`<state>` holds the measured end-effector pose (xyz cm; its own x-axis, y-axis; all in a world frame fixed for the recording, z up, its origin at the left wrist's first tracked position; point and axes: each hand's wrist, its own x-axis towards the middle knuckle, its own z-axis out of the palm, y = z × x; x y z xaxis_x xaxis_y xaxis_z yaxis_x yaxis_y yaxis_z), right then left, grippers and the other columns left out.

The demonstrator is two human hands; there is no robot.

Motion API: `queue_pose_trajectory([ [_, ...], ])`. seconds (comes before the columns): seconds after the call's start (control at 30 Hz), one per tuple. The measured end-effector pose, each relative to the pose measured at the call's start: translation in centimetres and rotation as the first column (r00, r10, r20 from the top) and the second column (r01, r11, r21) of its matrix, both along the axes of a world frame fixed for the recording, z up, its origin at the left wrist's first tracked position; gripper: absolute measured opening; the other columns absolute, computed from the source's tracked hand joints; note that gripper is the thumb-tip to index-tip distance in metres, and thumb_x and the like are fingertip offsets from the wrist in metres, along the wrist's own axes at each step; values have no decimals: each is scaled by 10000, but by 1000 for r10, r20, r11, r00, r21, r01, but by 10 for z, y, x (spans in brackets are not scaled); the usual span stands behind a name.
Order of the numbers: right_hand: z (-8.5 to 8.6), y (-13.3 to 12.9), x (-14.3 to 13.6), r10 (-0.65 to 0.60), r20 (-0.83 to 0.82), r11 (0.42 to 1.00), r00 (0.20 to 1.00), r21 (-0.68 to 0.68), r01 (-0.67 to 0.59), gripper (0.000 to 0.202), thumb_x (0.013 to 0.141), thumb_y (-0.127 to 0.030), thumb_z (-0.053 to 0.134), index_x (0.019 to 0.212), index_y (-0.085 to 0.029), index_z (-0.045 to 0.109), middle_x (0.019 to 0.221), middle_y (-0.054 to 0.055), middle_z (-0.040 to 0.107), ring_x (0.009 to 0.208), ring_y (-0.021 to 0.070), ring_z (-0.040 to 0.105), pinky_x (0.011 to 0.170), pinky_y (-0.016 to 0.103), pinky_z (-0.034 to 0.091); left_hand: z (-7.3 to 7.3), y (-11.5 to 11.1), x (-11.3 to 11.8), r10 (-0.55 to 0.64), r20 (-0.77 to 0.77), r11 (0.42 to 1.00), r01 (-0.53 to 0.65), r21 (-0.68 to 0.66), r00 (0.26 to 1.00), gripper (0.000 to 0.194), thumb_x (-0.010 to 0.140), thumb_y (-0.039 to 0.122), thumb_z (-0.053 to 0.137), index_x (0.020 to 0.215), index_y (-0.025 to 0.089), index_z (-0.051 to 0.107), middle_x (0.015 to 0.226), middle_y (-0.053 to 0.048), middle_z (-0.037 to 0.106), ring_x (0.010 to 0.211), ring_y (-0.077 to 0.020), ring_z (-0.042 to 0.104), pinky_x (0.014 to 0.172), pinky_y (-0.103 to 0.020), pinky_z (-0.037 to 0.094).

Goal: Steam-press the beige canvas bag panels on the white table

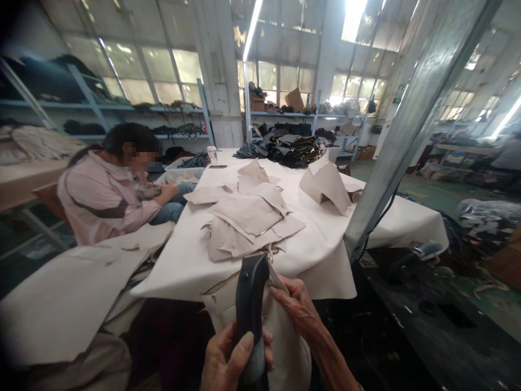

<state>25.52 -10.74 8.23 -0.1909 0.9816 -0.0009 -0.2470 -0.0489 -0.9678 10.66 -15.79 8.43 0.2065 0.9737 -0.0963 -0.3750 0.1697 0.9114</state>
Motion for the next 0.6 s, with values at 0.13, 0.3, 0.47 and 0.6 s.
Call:
queue_pose_trajectory([
  [0.13, -10, -2, -7, -10, -99, 994, 995, -105, 0, 284, 807, -408, 611, 829, -127, 650, 542, 7, 605, 420, 125, 520, 413, 218, 398, 3, 6, -11, 90, 19, 993, -88, -82, 996, 376, 732, 483, 654, 731, 107, 647, 521, -62, 648, 445, -135, 577, 429, -205, 429],
  [0.3, -14, 7, -10, -119, -91, 978, 989, -185, 100, 280, 737, -387, 694, 810, -118, 661, 556, 15, 626, 446, 129, 553, 429, 213, 419, 4, 3, -21, 145, 14, 983, -143, -114, 989, 368, 720, 478, 667, 744, 111, 646, 531, -61, 651, 442, -150, 589, 429, -227, 448],
  [0.47, -9, 8, -16, -74, -107, 984, 991, -169, 55, 283, 728, -397, 705, 786, -122, 668, 563, 10, 635, 425, 99, 524, 413, 185, 404, 0, -7, -11, 34, 33, 996, -31, -80, 999, 427, 700, 528, 665, 724, 102, 647, 504, -66, 643, 422, -136, 580, 444, -216, 456],
  [0.6, -10, 2, -9, -74, -57, 978, 996, -202, 61, 259, 718, -370, 723, 806, -130, 684, 560, -7, 636, 439, 102, 533, 411, 179, 407, 0, -6, -6, 26, 34, 997, -24, -77, 999, 428, 699, 521, 668, 734, 96, 642, 508, -64, 643, 426, -124, 571, 442, -200, 448],
])
